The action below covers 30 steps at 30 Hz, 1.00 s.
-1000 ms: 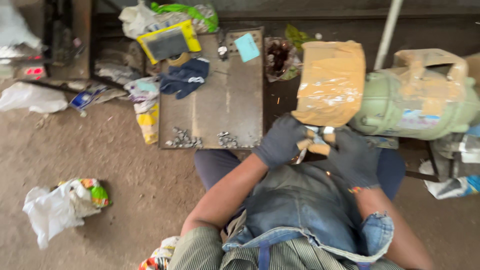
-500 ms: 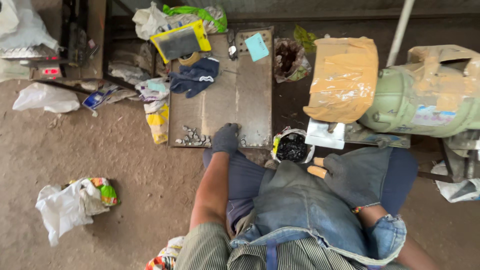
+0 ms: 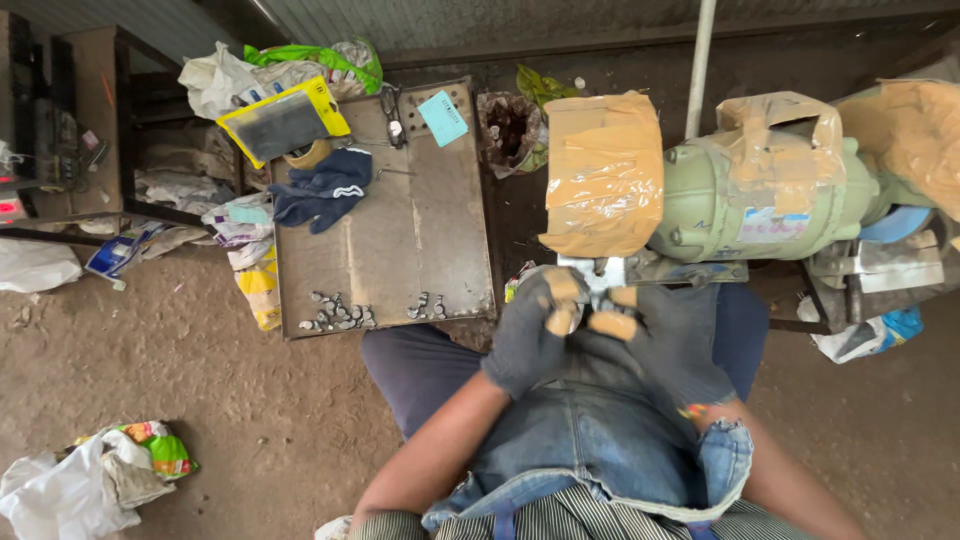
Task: The person sits on the floor and grinds small metal workpieces against a bench grinder, holding each piece with both gloved hands and producing sparks. They place finished pieces on a metal tray with a pile of similar ground pieces and take new pieces from a container to continue grinding.
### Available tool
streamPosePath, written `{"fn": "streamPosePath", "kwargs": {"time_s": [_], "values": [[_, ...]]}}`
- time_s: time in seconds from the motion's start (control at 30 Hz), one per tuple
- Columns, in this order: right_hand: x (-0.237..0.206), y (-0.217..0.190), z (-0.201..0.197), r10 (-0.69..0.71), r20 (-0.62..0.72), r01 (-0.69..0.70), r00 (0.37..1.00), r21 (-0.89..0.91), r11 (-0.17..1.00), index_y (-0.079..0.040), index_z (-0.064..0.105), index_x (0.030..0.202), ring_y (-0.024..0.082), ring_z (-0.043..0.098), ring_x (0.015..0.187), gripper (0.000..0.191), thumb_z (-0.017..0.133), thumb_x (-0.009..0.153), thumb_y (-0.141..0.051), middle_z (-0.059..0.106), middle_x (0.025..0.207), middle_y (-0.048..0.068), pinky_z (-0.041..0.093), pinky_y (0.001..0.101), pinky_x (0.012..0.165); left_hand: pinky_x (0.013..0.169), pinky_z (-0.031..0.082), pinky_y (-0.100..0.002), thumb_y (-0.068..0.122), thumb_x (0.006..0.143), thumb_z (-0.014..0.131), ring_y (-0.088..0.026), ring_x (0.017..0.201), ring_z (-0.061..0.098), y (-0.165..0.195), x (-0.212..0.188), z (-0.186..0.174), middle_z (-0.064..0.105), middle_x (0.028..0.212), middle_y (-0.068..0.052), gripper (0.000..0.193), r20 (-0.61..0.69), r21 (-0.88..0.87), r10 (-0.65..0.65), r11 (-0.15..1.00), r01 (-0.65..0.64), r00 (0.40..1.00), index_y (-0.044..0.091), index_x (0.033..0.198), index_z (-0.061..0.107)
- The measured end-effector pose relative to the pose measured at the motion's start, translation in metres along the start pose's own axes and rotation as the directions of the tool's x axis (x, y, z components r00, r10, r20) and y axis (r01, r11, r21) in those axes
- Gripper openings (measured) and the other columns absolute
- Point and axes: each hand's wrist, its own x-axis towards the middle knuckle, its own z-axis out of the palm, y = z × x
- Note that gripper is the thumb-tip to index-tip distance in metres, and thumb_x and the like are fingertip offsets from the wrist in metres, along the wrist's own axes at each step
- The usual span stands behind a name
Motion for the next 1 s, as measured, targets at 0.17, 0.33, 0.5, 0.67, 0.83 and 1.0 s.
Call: {"fn": "streamPosePath", "kwargs": {"time_s": [0.17, 0.33, 0.5, 0.67, 0.83, 1.0], "values": [[0.029, -0.006, -0.003, -0.143, -0.098, 0.094, 0.985, -0.390, 0.916, -0.013, 0.077, 0.093, 0.026, 0.070, 0.084, 0.029, 0.084, 0.080, -0.038, 0.071, 0.092, 0.004, 0.051, 0.0396, 0.075, 0.094, 0.051, -0.051, 0.024, 0.084, 0.077, -0.042, 0.111, 0.063, -0.029, 0.038, -0.004, 0.068, 0.117, -0.020, 0.037, 0.078, 0.343, -0.134, 0.934, 0.100, 0.988, 0.006, 0.116, 0.069], [0.040, -0.011, -0.008, -0.239, -0.003, 0.214, 0.971, -0.430, 0.877, -0.022, 0.078, 0.089, 0.024, 0.072, 0.089, 0.031, 0.079, 0.064, -0.041, 0.073, 0.097, -0.001, 0.049, 0.0417, 0.070, 0.089, 0.055, -0.046, 0.024, 0.085, 0.074, -0.036, 0.102, 0.069, -0.057, 0.058, -0.003, 0.074, 0.109, -0.013, 0.027, 0.286, 0.383, -0.162, 0.923, 0.043, 0.944, 0.012, 0.109, 0.076], [0.044, 0.006, -0.011, 0.066, 0.091, -0.015, 0.994, -0.468, 0.884, -0.020, 0.079, 0.101, 0.019, 0.070, 0.098, 0.018, 0.073, 0.087, -0.027, 0.072, 0.102, -0.001, 0.052, 0.0361, 0.077, 0.088, 0.056, -0.046, 0.020, 0.086, 0.072, -0.035, 0.100, 0.070, -0.077, 0.052, -0.001, 0.074, 0.106, -0.013, 0.021, 0.400, 0.370, -0.142, 0.929, -0.018, 0.906, 0.011, 0.104, 0.076], [0.041, 0.017, -0.011, -0.015, 0.092, 0.035, 0.996, -0.213, 0.976, -0.019, 0.078, 0.111, 0.025, 0.069, 0.101, 0.025, 0.068, 0.088, -0.022, 0.072, 0.108, 0.003, 0.053, 0.0371, 0.083, 0.089, 0.055, -0.049, 0.019, 0.085, 0.073, -0.038, 0.103, 0.068, -0.081, 0.042, 0.003, 0.072, 0.109, -0.015, 0.019, 0.368, 0.414, -0.165, 0.910, -0.003, 0.915, 0.010, 0.102, 0.074], [0.035, 0.013, 0.000, 0.073, 0.051, -0.061, 0.996, -0.204, 0.977, -0.013, 0.077, 0.108, 0.030, 0.070, 0.095, 0.028, 0.075, 0.086, -0.030, 0.072, 0.103, 0.008, 0.052, 0.0406, 0.079, 0.094, 0.053, -0.048, 0.021, 0.086, 0.074, -0.038, 0.110, 0.064, -0.064, 0.030, 0.000, 0.067, 0.115, -0.016, 0.021, 0.227, 0.434, -0.100, 0.901, -0.009, 0.969, 0.014, 0.106, 0.074], [-0.014, 0.013, 0.005, -0.227, 0.021, 0.222, 0.974, -0.314, 0.923, -0.016, 0.076, 0.095, 0.030, 0.068, 0.081, 0.033, 0.079, 0.078, -0.045, 0.068, 0.088, 0.007, 0.049, 0.0437, 0.079, 0.100, 0.048, -0.050, 0.024, 0.085, 0.076, -0.040, 0.116, 0.061, -0.030, -0.021, 0.000, 0.063, 0.120, -0.014, 0.025, 0.147, 0.499, 0.222, 0.825, -0.266, 0.964, 0.013, 0.107, 0.071]]}}
